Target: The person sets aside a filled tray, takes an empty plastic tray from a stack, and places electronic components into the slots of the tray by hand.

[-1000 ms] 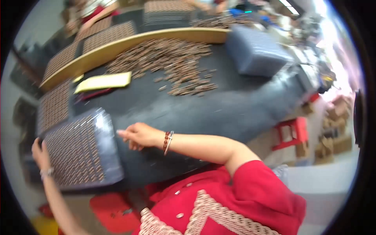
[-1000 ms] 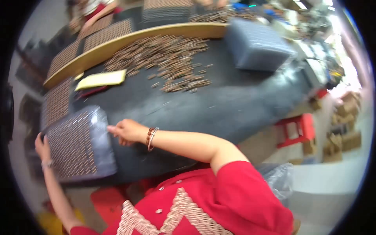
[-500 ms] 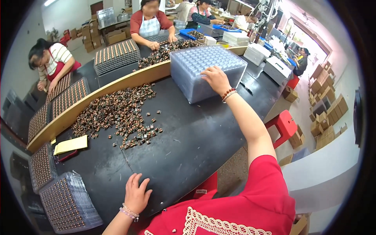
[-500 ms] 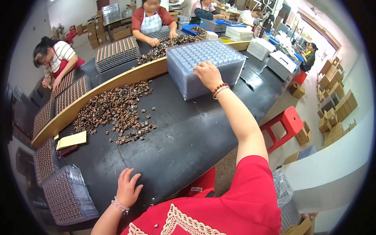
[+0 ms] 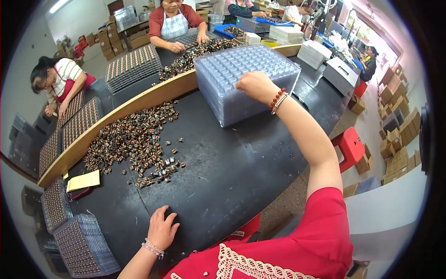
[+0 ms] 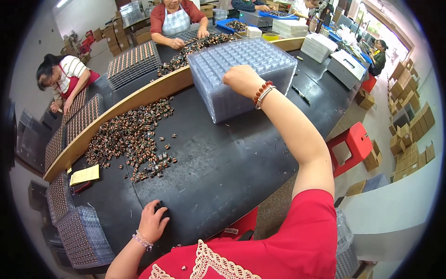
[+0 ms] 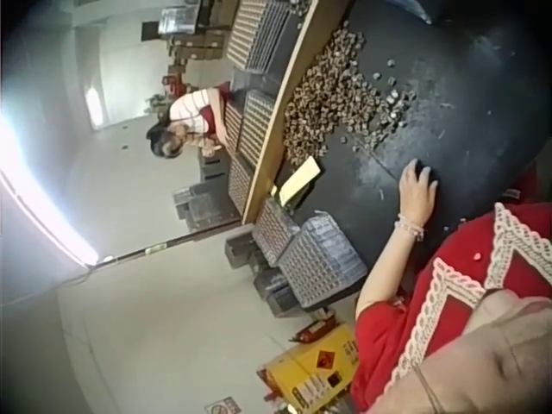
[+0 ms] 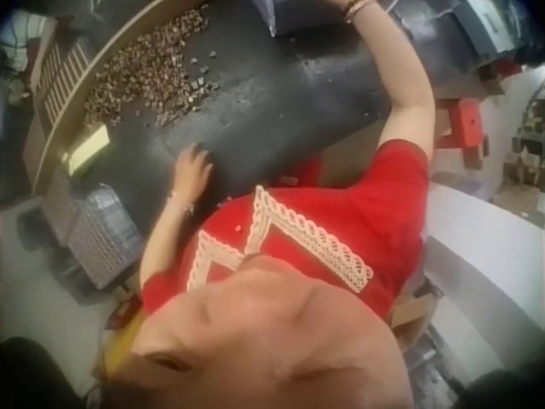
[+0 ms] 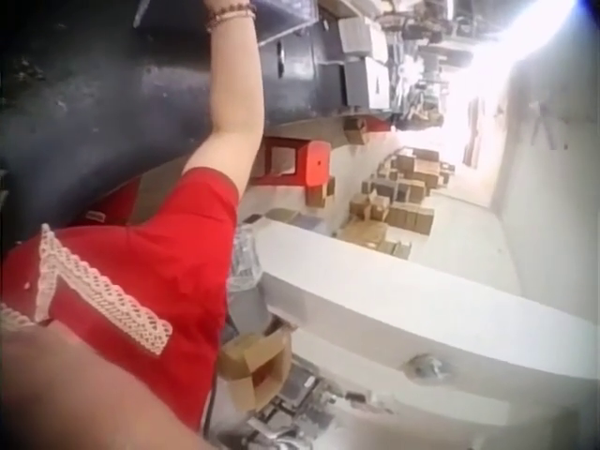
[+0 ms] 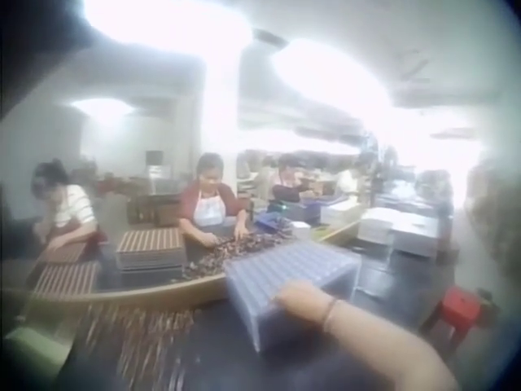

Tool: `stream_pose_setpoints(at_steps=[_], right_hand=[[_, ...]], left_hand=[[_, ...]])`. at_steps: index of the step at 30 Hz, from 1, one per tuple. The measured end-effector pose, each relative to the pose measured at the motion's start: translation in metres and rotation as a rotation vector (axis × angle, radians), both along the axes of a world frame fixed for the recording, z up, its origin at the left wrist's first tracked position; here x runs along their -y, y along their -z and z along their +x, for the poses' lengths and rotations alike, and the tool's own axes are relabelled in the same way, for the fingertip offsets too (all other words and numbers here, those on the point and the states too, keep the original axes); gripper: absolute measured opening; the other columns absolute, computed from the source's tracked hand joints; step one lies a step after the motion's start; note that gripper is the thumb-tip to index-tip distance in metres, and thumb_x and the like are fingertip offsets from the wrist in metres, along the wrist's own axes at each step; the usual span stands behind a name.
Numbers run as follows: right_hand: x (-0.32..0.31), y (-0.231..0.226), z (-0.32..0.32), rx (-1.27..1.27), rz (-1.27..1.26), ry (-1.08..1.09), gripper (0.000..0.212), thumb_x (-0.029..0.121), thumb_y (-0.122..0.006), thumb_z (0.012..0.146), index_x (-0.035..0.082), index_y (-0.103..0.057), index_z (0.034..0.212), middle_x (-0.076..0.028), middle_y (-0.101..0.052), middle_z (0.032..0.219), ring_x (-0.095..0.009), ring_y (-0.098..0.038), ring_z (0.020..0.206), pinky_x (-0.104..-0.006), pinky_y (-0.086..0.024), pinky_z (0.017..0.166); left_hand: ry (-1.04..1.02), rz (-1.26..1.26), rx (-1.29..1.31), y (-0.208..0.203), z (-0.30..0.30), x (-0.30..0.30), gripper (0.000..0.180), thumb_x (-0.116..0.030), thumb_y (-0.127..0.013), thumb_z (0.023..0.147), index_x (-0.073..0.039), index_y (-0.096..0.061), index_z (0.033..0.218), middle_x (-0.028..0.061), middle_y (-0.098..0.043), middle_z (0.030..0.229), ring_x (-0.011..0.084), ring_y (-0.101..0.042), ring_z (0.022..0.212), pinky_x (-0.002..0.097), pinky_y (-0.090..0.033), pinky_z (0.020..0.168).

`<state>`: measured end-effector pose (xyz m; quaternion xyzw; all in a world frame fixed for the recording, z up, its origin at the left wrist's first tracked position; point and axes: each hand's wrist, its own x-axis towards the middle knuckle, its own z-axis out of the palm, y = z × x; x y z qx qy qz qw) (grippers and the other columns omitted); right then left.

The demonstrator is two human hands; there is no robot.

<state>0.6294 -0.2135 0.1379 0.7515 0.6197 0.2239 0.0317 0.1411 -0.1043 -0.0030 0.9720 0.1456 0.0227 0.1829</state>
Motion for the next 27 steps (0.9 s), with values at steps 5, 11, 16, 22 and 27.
stream_pose_setpoints(at_steps=[5, 11, 16, 22, 27], right_hand=[[0.006, 0.008, 0.012, -0.164, 0.076, 0.047, 0.011, 0.016, -0.059, 0.083, 0.013, -0.069, 0.084, -0.009, -0.066, 0.081, -0.029, -0.064, 0.083, -0.0411, -0.050, 0.072], [-0.001, -0.003, 0.008, -0.001, -0.099, 0.116, 0.009, 0.017, -0.059, 0.082, 0.011, -0.066, 0.079, -0.010, -0.066, 0.081, -0.029, -0.064, 0.081, -0.0404, -0.051, 0.072], [-0.009, -0.010, 0.003, 0.101, -0.087, 0.034, 0.011, 0.007, -0.057, 0.076, 0.011, -0.067, 0.075, -0.010, -0.067, 0.076, -0.028, -0.066, 0.082, -0.0383, -0.053, 0.070], [0.012, -0.042, 0.017, 0.191, 0.487, 0.022, 0.012, 0.003, -0.053, 0.079, 0.009, -0.062, 0.080, -0.010, -0.064, 0.082, -0.029, -0.063, 0.084, -0.0389, -0.053, 0.072], [0.036, -0.107, -0.020, 0.068, 1.128, -0.072, 0.016, 0.019, -0.050, 0.098, 0.006, -0.059, 0.101, -0.011, -0.065, 0.100, -0.027, -0.062, 0.090, -0.0365, -0.048, 0.081]], left_hand=[[-0.029, -0.019, 0.004, 0.004, -0.005, 0.000, 0.038, -0.017, -0.069, 0.078, -0.008, -0.058, 0.114, 0.0194, -0.045, 0.131, 0.0390, -0.043, 0.121, 0.0466, -0.036, 0.102], [-0.041, -0.009, 0.016, 0.006, -0.011, 0.001, 0.041, -0.015, -0.070, 0.078, -0.008, -0.057, 0.116, 0.0195, -0.045, 0.130, 0.0384, -0.043, 0.121, 0.0468, -0.036, 0.102], [-0.065, -0.016, 0.036, 0.009, -0.013, 0.004, 0.041, -0.015, -0.069, 0.078, -0.008, -0.057, 0.117, 0.0195, -0.045, 0.131, 0.0380, -0.042, 0.122, 0.0472, -0.036, 0.102], [-0.049, 0.015, 0.099, 0.014, -0.016, 0.007, 0.043, -0.013, -0.070, 0.077, -0.008, -0.056, 0.117, 0.0188, -0.044, 0.131, 0.0385, -0.044, 0.120, 0.0458, -0.037, 0.101], [-0.209, -0.130, 0.182, 0.004, -0.024, 0.002, 0.047, -0.010, -0.066, 0.081, -0.006, -0.049, 0.125, 0.0227, -0.038, 0.138, 0.0419, -0.040, 0.126, 0.0445, -0.035, 0.105]])
